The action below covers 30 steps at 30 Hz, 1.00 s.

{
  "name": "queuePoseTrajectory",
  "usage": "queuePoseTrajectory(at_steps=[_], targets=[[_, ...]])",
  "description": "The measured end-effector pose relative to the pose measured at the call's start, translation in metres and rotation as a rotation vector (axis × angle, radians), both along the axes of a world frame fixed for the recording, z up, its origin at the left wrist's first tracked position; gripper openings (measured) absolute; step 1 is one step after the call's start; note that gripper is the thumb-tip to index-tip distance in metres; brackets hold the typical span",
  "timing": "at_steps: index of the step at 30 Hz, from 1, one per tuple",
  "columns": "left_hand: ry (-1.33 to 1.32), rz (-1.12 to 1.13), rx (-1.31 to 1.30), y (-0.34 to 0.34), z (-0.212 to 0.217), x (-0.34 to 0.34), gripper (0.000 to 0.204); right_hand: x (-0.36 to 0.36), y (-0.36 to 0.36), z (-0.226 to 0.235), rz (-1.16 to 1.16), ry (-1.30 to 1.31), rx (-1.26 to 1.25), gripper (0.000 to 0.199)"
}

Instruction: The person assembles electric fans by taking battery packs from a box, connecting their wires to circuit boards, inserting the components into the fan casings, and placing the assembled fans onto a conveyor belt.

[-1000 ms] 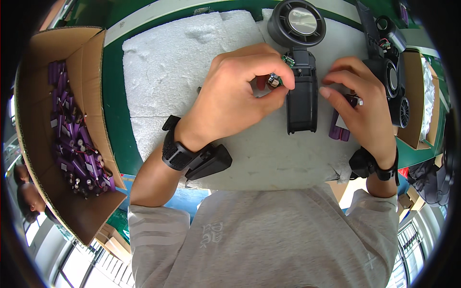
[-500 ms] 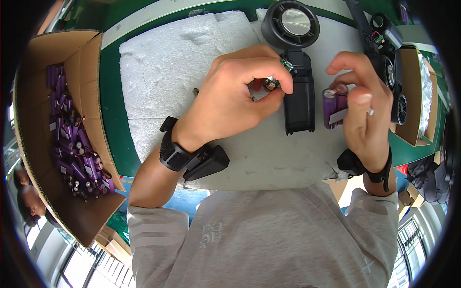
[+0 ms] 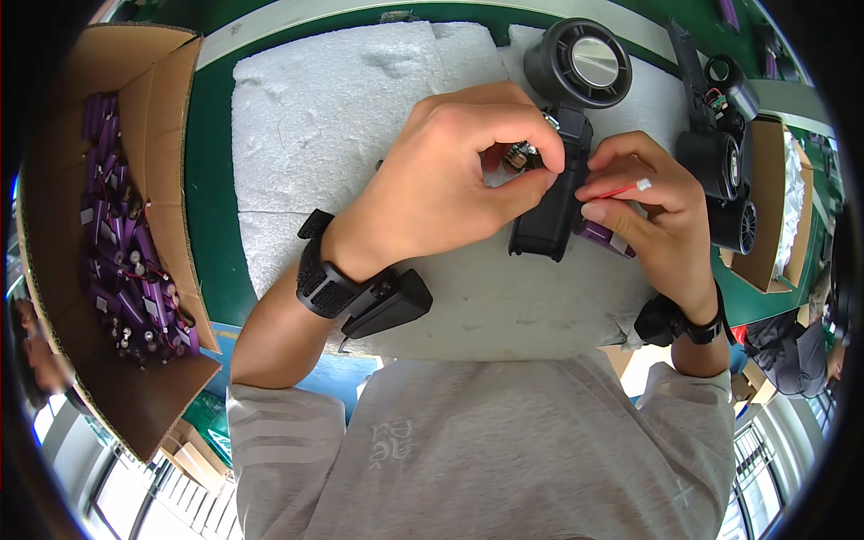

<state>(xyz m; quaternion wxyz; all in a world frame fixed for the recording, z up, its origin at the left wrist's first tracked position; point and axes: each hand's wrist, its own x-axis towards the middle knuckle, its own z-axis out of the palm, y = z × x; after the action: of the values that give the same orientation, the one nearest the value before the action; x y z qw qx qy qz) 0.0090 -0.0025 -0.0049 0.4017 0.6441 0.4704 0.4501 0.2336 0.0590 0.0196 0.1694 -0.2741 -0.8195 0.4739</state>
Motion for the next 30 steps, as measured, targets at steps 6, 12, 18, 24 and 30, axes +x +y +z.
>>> queuePoseTrajectory(at_steps=[6, 12, 18, 24, 30], targets=[[-0.042, -0.04, 0.011, 0.0, -0.003, 0.003, 0.019, -0.004, -0.003, 0.0, -0.209, 0.169, -0.012, 0.008], [-0.019, -0.07, 0.042, 0.001, -0.001, 0.006, 0.02, -0.014, -0.007, -0.001, -0.232, 0.097, 0.368, 0.005], [0.025, -0.056, 0.12, -0.001, -0.003, 0.007, 0.02, -0.023, -0.015, -0.003, -0.218, -0.019, 0.407, 0.007], [0.011, -0.022, 0.062, 0.0, -0.003, 0.008, 0.012, -0.013, -0.005, -0.008, -0.203, 0.158, 0.056, 0.008], [-0.013, -0.027, 0.093, 0.0, -0.006, 0.008, 0.01, -0.012, -0.014, 0.0, -0.278, 0.145, -0.223, 0.011]])
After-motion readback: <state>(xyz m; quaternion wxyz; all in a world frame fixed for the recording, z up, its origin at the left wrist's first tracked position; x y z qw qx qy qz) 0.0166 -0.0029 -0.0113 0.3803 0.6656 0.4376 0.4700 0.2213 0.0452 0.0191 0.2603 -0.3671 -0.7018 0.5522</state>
